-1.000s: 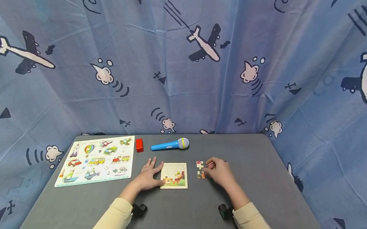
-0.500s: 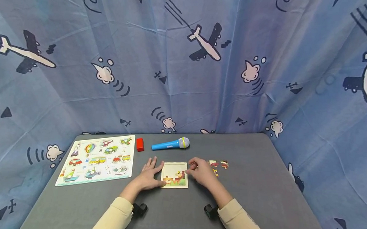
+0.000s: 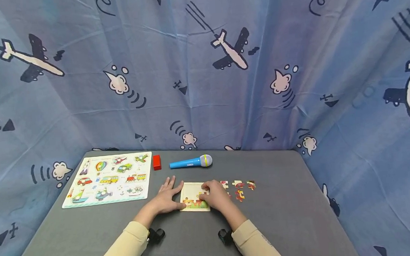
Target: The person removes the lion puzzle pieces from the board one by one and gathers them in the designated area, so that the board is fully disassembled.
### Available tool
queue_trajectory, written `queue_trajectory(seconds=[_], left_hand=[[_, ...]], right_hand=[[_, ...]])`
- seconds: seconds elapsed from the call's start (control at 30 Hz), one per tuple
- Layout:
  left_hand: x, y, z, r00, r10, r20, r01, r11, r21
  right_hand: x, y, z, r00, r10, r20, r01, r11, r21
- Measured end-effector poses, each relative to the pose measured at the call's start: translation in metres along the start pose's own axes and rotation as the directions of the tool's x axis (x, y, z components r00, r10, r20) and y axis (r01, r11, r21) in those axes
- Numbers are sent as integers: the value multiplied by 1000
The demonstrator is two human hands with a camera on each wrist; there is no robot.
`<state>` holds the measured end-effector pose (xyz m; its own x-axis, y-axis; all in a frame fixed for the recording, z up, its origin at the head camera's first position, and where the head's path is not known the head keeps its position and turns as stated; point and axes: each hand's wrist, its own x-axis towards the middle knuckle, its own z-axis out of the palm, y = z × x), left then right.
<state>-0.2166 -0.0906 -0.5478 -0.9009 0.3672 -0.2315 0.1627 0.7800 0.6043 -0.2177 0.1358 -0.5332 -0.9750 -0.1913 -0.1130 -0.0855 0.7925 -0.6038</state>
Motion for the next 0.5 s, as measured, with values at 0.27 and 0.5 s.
queue_trajectory(seconds=[0.27,0.5], left_hand=[[0,1,1,1000,-10,6,10,1000,-4],[1,1,0,1000,-27,10,27,1000,-7]], right_hand=[[0,0,5,1000,7,-22,-7,1000,-6],[3,-2,6,999,50,10,-49,999,-19]])
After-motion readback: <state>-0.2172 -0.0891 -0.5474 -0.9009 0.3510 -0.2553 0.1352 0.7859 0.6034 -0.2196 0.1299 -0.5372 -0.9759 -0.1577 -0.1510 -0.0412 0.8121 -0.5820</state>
